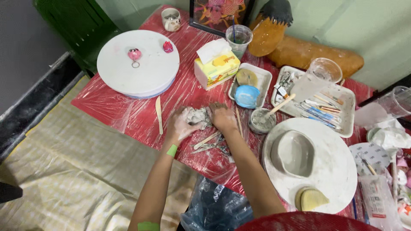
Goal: The person shapes a small clay bowl by hand on a rotating banding wheel, pressing and smoothing the walls with their fingers and rotating the wheel to work around the piece. They occasionally use a sponge and reposition the bowl on the wheel while refining the rim and surface.
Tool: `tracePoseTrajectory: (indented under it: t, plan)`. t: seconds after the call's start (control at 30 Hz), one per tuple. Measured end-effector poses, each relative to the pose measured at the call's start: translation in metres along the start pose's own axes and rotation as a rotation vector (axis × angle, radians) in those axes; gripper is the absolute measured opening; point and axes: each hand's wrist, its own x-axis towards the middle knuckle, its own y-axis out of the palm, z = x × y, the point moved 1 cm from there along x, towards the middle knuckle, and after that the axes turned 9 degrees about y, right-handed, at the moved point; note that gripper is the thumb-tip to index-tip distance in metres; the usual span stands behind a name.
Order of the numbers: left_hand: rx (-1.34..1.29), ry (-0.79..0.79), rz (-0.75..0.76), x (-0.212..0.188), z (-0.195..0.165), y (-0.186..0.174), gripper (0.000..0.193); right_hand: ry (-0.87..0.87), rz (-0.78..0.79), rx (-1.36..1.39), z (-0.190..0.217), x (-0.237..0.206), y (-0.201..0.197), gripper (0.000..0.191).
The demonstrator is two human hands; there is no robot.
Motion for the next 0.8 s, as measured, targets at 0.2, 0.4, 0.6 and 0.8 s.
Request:
tracePoseTrajectory:
  t: [0.2,0.4,0.6,0.8]
  plan:
    - [-0.006,-0.103,-0.081,-0.005,-0.002,0.02,0.051,0.143,0.149,-0.135,0.003,0.009,0.006,0.037]
    - [0.002,-0.142,0.065,0.004,-0.015,0.007,0.048,0.13,0.172,-0.105,0.007,0.002,-0.009,0.05]
    - [0.033,0.071,-0.231,-0.014,-0.005,-0.062,0.1,0.023,-0.271,-0.081,0.043,-0.006,-0.045,0.057]
    - [0.215,-0.42,-0.083,-0.043,0.029,-0.069,0.04,-0.305,0.256,-0.042,0.096,-0.007,-0.043,0.075]
